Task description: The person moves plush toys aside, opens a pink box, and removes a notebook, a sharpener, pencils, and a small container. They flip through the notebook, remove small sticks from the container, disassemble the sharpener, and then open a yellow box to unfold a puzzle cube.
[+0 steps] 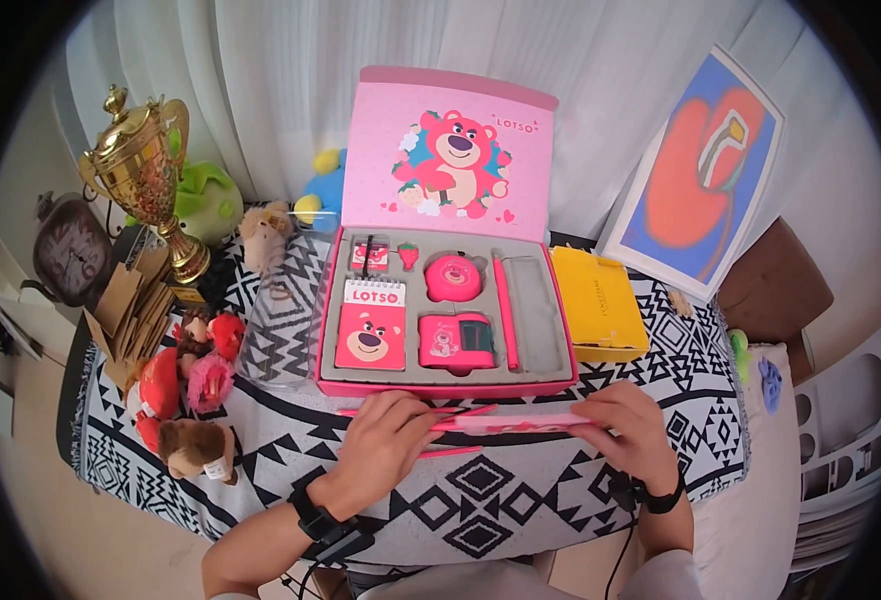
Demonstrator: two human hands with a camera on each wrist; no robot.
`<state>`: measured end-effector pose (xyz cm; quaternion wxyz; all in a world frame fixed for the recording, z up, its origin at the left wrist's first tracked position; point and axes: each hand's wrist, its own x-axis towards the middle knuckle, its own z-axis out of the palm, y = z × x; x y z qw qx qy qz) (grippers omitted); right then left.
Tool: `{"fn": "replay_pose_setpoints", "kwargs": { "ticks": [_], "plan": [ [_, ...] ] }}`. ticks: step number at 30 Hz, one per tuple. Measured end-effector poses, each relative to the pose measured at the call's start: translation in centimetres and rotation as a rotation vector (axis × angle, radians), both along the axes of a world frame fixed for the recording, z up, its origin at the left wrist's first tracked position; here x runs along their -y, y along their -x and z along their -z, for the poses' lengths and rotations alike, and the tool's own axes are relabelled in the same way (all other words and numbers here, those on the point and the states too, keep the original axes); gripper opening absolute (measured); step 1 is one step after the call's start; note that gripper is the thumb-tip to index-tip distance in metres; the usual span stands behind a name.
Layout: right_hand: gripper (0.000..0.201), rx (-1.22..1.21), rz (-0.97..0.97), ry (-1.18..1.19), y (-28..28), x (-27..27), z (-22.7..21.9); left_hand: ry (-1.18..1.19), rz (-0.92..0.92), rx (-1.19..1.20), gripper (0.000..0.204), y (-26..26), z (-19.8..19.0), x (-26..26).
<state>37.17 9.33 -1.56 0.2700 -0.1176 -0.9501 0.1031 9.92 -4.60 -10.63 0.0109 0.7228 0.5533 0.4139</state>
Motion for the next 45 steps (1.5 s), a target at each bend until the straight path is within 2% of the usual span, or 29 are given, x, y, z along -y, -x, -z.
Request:
{"fn": "replay_pose_setpoints", "kwargs": {
  "ticks": [3, 4, 6, 11, 15, 16, 18, 19, 21, 22, 24, 26, 29, 30, 32, 36, 38, 43, 45],
  "plan": [
    [0.027, -0.084, 0.265, 0.177, -2.8, -0.5, 0.1, 0.039, -0.022, -0.017, 0.023, 0.4, 0.2, 0.4],
    [0.027, -0.081, 0.266, 0.175, -3.8, -0.7, 0.2, 0.054, -0.036, -0.008, 0.023, 0.5, 0.3, 0.4],
    [0.026, -0.15, 0.427, 0.39, -5.9, -1.2, 1.1, 0.065, -0.046, 0.001, 0.023, 0.4, 0.5, 0.4],
    [0.023, -0.07, 0.487, 0.588, -7.8, -0.6, 3.9, 0.134, -0.043, -0.033, 0.037, -0.2, -0.3, 0.5],
    [0.024, -0.112, 0.56, 0.757, -7.5, -0.7, 5.4, 0.186, -0.044, -0.027, 0.04, -0.9, -0.4, 0.9],
    [0.024, -0.116, 0.561, 0.756, -7.5, -1.0, 5.6, 0.153, -0.01, -0.023, 0.035, -1.1, -0.5, 1.1],
    [0.027, 0.037, 0.487, 0.609, -7.2, -1.7, 5.6, 0.112, 0.026, -0.023, 0.031, -1.4, -0.3, 1.5],
    [0.027, 0.035, 0.484, 0.605, -7.0, -1.6, 5.4, 0.14, 0.12, 0.019, 0.026, -1.7, 0.0, 1.8],
    [0.03, 0.035, 0.575, 0.157, -6.0, -1.5, 4.9, 0.107, 0.293, 0.194, 0.015, -1.9, 0.1, 1.4],
    [0.03, 0.034, 0.567, 0.155, -5.6, -1.6, 4.7, 0.104, 0.285, 0.192, 0.015, -2.0, 0.2, 1.6],
    [0.032, 0.022, 0.591, 0.214, -4.8, -1.9, 4.1, 0.602, 0.475, 0.489, 0.016, -2.1, -0.4, 2.2],
    [0.035, 0.011, 0.529, 0.258, -3.0, -2.3, 3.4, 0.657, 0.536, 0.544, 0.016, -2.2, -0.5, 2.0],
    [0.039, 0.092, 0.259, 0.224, 1.1, -2.7, 1.8, 0.82, 0.682, 0.586, 0.022, -2.2, 1.0, 1.8],
    [0.039, 0.088, 0.256, 0.221, 2.5, -3.1, 1.5, 0.817, 0.679, 0.582, 0.022, -2.2, 1.2, 1.8],
    [0.041, 0.105, 0.044, 0.146, 5.7, -4.0, 1.1, 0.883, 0.645, 0.728, 0.022, -1.9, 1.5, 1.7],
    [0.05, 0.241, -0.034, 0.187, 10.6, -5.2, 1.2, 0.881, 0.591, 0.779, 0.022, -1.1, 2.6, 1.4],
    [0.056, 0.443, -0.116, 0.165, 12.1, -5.9, 2.1, 0.839, 0.589, 0.762, 0.024, -1.0, 2.4, 1.4],
    [0.062, 0.472, -0.096, 0.132, 14.0, -6.5, 2.0, 0.861, 0.585, 0.681, 0.026, -0.9, 1.5, 1.3],
    [0.064, 0.621, -0.04, 0.029, 14.7, -6.1, 1.6, 0.868, 0.584, 0.668, 0.026, -0.8, 1.4, 1.3]
  ]
}}
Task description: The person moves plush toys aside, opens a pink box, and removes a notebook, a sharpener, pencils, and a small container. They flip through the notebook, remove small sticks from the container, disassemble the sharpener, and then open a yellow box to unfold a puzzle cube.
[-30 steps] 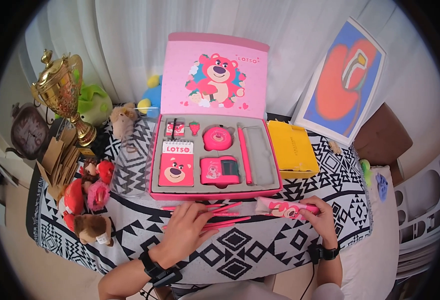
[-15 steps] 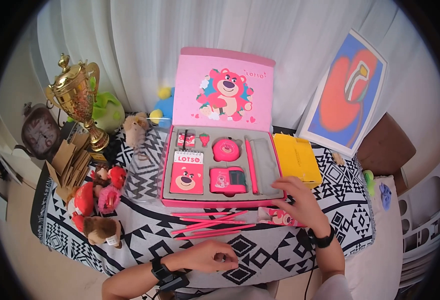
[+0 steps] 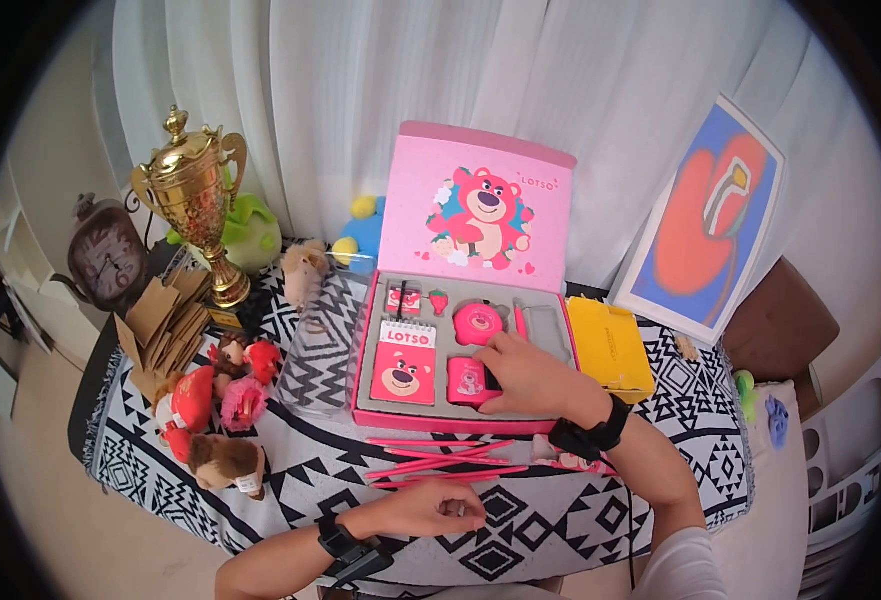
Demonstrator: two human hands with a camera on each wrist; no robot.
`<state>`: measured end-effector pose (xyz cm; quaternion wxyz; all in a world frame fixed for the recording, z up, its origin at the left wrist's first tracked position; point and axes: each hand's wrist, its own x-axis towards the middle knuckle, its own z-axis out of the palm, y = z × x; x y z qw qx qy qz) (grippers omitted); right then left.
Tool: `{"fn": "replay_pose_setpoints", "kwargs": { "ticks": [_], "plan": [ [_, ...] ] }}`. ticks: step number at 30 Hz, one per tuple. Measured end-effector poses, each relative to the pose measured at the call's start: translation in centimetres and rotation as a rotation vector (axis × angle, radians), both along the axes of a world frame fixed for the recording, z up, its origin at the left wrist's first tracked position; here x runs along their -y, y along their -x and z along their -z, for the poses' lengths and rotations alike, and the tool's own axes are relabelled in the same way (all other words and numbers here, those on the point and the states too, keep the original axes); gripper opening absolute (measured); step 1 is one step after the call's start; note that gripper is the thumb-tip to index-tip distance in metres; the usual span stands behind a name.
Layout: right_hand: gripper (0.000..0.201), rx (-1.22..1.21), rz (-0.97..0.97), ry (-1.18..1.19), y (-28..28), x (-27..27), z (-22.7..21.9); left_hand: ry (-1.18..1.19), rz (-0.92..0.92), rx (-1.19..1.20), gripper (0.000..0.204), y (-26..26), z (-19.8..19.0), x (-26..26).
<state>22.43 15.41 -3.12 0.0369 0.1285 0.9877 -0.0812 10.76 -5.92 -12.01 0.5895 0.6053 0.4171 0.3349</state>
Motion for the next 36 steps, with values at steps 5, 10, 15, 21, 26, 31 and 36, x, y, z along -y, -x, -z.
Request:
{"fn": "replay_pose_setpoints", "kwargs": {
  "ticks": [5, 10, 15, 21, 26, 31, 36],
  "plan": [
    [0.058, -0.009, 0.02, -0.124, 1.0, 0.4, 1.2, -0.003, 0.0, -0.009, 0.026, 0.0, 0.2, -0.1],
    [0.06, -0.096, 0.046, -0.011, 0.9, -0.9, 2.4, -0.009, -0.014, -0.003, 0.025, 0.1, 0.3, -0.1],
    [0.066, -0.187, 0.092, 0.095, 0.5, -1.4, 2.9, 0.014, -0.006, 0.009, 0.024, 0.2, 0.1, -0.1],
    [0.072, -0.252, 0.302, 0.498, -0.3, -2.2, 0.3, -0.018, -0.017, 0.003, 0.023, 0.1, 0.9, -0.6],
    [0.072, -0.269, 0.319, 0.488, -0.9, -1.8, -0.1, -0.041, -0.013, -0.003, 0.023, 0.1, 0.7, -0.2],
    [0.071, -0.303, 0.311, 0.47, -1.1, -1.3, 0.6, -0.015, -0.016, -0.028, 0.023, 0.0, 0.4, -0.1],
    [0.071, -0.327, 0.216, 0.29, -0.9, -0.3, 1.3, -0.037, -0.013, -0.039, 0.025, 0.1, 0.7, -0.3]
  ]
}}
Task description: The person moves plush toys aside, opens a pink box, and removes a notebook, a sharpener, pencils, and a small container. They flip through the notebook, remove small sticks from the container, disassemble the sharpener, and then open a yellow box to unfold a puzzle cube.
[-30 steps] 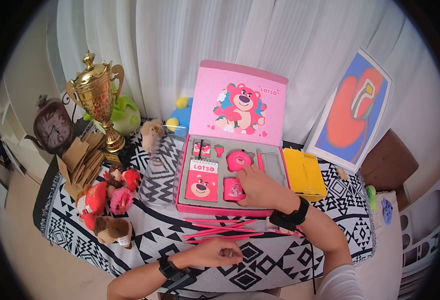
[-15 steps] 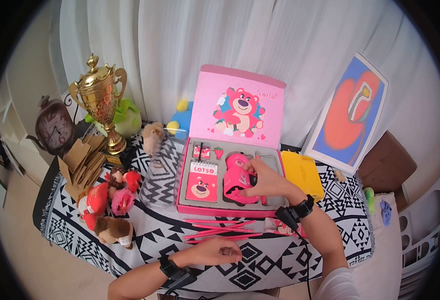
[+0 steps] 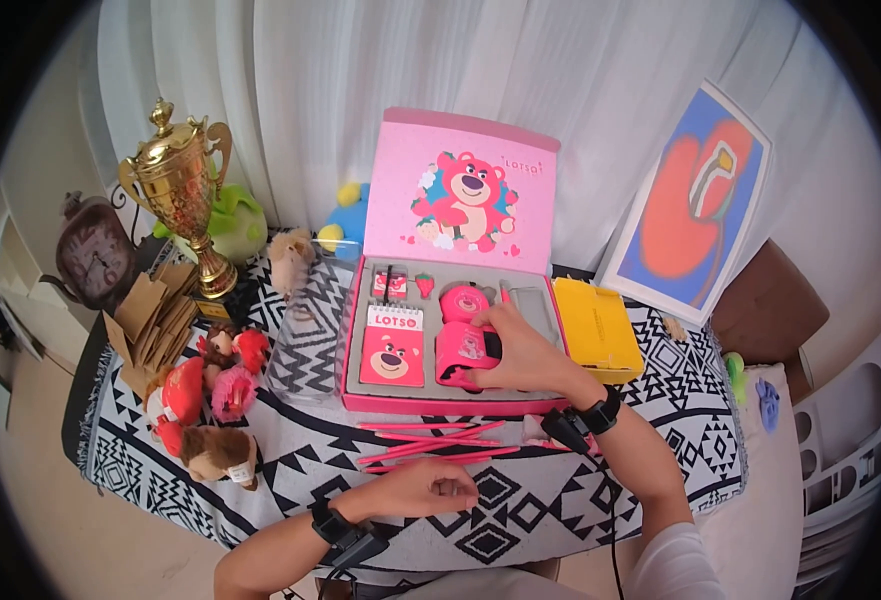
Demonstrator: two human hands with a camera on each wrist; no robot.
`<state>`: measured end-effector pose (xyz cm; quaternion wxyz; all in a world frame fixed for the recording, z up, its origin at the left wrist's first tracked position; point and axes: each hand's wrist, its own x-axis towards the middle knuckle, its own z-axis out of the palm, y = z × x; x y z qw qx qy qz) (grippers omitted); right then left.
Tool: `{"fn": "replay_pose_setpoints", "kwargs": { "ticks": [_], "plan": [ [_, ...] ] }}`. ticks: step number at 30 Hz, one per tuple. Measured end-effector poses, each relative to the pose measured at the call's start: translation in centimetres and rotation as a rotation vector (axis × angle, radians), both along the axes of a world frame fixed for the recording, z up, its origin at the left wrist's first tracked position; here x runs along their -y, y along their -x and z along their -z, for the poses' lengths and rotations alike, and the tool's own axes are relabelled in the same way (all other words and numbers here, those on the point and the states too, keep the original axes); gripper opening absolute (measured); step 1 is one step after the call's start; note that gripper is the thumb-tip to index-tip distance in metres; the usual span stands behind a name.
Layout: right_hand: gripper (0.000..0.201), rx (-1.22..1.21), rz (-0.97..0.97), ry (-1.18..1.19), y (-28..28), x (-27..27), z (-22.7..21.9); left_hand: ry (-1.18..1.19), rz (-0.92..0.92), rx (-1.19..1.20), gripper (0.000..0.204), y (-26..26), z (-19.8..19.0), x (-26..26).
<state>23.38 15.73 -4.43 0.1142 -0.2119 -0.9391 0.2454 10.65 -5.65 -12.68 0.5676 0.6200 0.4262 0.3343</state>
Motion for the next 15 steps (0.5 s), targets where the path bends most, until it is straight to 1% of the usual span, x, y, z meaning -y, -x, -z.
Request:
{"fn": "replay_pose_setpoints", "kwargs": {
  "ticks": [1, 3, 4, 6, 7, 9, 10, 12, 13, 14, 15],
  "plan": [
    [0.071, 0.003, 0.005, 0.005, -0.2, 0.2, 0.1, 0.005, 0.005, 0.003, 0.025, 0.0, -0.1, 0.0],
    [0.068, -0.123, 0.07, 0.003, -0.5, 0.8, 0.0, 0.022, -0.003, 0.026, 0.023, 0.0, -0.4, 0.1],
    [0.068, -0.121, 0.069, 0.003, -0.8, 1.0, -0.5, 0.052, 0.001, 0.032, 0.022, 0.0, -0.4, 0.1],
    [0.066, -0.345, 0.105, -0.055, -2.2, 2.1, -1.7, 0.031, -0.016, 0.034, 0.022, 0.0, -0.2, 0.1],
    [0.066, -0.336, 0.112, -0.049, -3.1, 2.7, -2.5, 0.006, -0.029, 0.031, 0.022, -0.1, -0.1, 0.1],
    [0.067, -0.35, 0.088, -0.07, -5.4, 4.1, -4.3, 0.057, -0.024, 0.088, 0.021, -0.1, -0.2, 0.2],
    [0.067, -0.345, 0.098, -0.068, -6.7, 4.7, -5.0, 0.081, -0.021, 0.103, 0.021, 0.0, -0.2, 0.2],
    [0.068, -0.145, -0.105, -0.001, -9.2, 6.1, -5.9, 0.125, -0.02, 0.111, 0.018, 0.2, 0.0, -0.1],
    [0.072, -0.088, -0.135, 0.017, -10.2, 7.0, -5.6, 0.128, -0.013, 0.115, 0.018, 0.1, 0.3, -0.1],
    [0.072, 0.007, -0.187, 0.031, -10.9, 8.0, -5.8, 0.098, -0.049, 0.152, 0.016, 0.0, 0.6, -0.1],
    [0.071, 0.035, -0.218, 0.025, -11.7, 8.8, -4.7, 0.071, -0.087, 0.19, 0.014, -0.1, 0.8, -0.1]
  ]
}}
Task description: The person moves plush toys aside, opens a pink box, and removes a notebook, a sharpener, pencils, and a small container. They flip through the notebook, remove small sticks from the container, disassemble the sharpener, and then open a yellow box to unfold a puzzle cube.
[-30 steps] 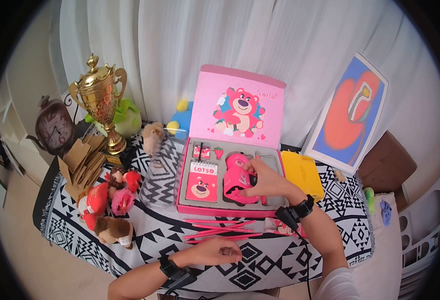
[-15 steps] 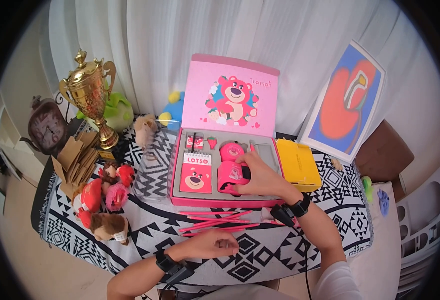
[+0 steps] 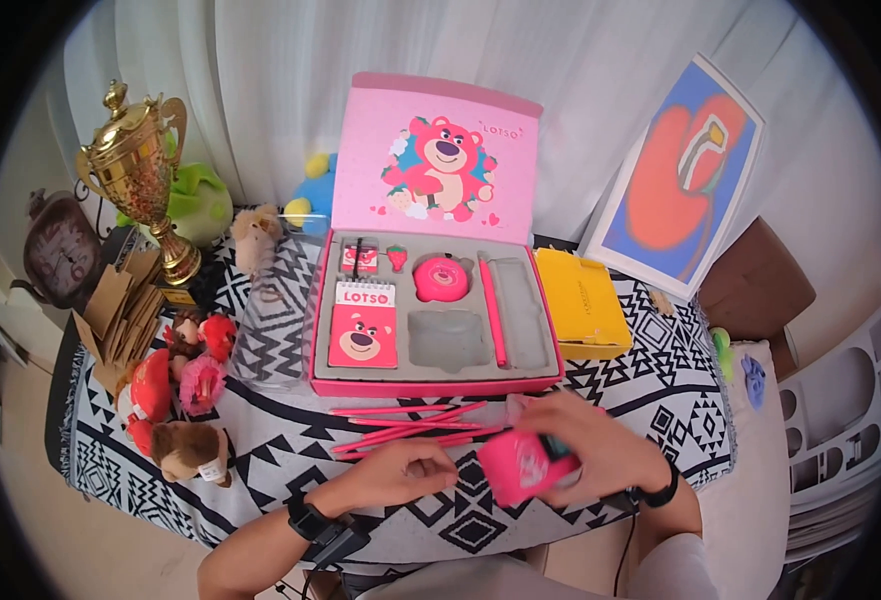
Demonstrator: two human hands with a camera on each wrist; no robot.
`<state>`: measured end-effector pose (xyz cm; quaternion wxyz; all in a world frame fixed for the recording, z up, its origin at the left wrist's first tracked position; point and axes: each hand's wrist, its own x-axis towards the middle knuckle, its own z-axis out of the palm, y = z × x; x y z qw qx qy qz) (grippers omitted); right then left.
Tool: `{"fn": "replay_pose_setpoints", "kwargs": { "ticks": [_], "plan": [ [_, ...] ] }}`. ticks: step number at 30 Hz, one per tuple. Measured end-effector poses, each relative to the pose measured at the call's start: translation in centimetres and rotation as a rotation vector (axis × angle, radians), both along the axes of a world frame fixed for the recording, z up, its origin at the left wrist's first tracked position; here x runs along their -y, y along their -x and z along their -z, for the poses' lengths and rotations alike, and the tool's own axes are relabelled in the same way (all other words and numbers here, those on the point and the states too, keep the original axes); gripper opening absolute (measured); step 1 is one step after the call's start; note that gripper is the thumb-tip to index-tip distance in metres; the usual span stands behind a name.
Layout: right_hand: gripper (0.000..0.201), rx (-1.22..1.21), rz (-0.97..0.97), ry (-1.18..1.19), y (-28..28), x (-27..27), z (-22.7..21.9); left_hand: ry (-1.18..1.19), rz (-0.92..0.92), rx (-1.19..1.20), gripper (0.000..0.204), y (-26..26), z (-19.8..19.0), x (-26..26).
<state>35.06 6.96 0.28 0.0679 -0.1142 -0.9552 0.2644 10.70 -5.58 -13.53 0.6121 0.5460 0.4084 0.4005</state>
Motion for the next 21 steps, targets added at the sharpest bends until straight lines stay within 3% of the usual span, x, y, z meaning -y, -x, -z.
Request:
{"fn": "replay_pose_setpoints", "kwargs": {
  "ticks": [3, 7, 10, 21],
  "plan": [
    [0.07, 0.076, -0.04, -0.026, -0.8, 1.9, 1.8, -0.01, -0.054, -0.015, 0.01, 0.3, -0.4, -0.1],
    [0.071, -0.035, 0.029, -0.111, -0.3, 2.8, 4.8, -0.122, -0.221, 0.141, 0.008, -0.4, 0.1, 0.1],
    [0.071, -0.029, 0.032, -0.134, 0.7, 3.2, 6.2, -0.08, -0.282, 0.088, 0.008, 0.1, -0.8, 0.2],
    [0.089, 0.2, -0.03, -0.131, 0.9, 1.9, 3.8, -0.093, -0.258, 0.12, 0.008, 0.2, -0.9, 0.2]
  ]
}}
